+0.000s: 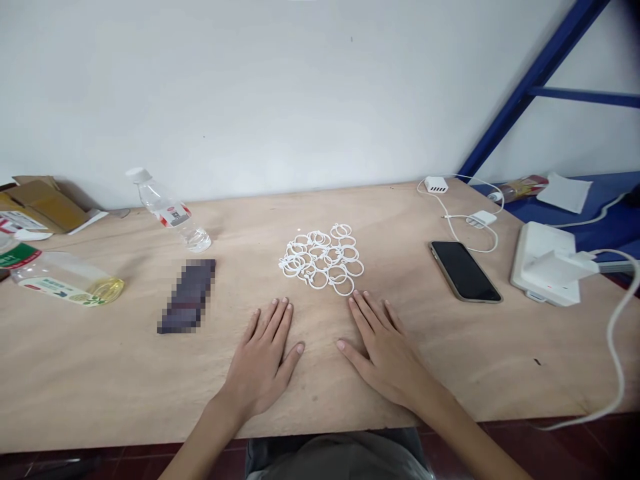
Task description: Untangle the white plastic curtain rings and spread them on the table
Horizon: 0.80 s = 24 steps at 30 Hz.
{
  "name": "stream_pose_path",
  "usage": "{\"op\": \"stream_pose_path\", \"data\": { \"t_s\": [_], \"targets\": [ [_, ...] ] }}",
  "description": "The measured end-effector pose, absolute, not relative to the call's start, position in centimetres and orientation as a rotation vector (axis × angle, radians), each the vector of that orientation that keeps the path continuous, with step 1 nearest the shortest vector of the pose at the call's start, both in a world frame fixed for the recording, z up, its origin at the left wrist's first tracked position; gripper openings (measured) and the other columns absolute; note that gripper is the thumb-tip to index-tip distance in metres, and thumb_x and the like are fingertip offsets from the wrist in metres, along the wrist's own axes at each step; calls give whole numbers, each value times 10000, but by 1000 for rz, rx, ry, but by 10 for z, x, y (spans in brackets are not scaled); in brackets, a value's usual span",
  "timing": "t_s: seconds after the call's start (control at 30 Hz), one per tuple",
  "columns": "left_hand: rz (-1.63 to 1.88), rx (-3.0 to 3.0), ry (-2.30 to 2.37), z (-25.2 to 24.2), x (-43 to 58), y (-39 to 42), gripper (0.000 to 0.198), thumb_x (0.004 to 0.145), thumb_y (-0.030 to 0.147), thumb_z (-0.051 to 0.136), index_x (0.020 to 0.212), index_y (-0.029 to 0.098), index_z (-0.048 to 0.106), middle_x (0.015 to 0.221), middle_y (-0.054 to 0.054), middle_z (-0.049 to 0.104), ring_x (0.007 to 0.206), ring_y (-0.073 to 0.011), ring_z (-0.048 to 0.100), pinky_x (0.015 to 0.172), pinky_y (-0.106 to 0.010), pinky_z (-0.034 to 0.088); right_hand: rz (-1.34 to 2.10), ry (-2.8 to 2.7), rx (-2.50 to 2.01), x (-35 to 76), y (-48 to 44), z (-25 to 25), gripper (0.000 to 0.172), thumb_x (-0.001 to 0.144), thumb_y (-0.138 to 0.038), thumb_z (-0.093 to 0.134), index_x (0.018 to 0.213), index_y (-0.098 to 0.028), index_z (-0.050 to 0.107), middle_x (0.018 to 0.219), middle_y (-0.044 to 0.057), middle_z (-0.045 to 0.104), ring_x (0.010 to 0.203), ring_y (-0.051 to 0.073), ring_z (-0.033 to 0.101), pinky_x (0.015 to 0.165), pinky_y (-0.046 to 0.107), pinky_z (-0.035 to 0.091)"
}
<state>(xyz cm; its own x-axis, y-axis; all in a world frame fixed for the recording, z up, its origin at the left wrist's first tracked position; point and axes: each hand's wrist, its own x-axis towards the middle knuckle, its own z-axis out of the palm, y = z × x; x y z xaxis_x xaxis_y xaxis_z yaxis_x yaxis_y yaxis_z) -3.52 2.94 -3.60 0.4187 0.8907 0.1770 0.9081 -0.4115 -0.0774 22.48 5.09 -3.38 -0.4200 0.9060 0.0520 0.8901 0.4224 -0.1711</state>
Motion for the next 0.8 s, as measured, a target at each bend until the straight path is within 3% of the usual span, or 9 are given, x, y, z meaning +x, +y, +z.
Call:
{"op": "stream_pose_path", "data": {
  "t_s": [0.33, 0.8],
  "targets": [
    [-175, -2465, -1586, -38, -35, 28, 684, 1007, 508, 322, 1555, 129, 166, 1594, -38, 241, 1479, -215, 244, 1169, -457, 278, 255, -2512, -1643, 222, 51, -28, 729, 973, -571, 340, 1539, -132, 208, 1606, 64, 158, 1499, 270, 142, 1217, 565, 182],
    [-262, -2553, -1700, -37, -33, 28, 681, 1007, 500, 319, 1560, 135, 161, 1582, -80, 277, 1475, -244, 262, 1197, -491, 255, 234, -2513, -1644, 222, 51, -31, 768, 972, -602, 308, 1542, -106, 174, 1602, 80, 179, 1497, 262, 157, 1216, 563, 186]
  ]
}}
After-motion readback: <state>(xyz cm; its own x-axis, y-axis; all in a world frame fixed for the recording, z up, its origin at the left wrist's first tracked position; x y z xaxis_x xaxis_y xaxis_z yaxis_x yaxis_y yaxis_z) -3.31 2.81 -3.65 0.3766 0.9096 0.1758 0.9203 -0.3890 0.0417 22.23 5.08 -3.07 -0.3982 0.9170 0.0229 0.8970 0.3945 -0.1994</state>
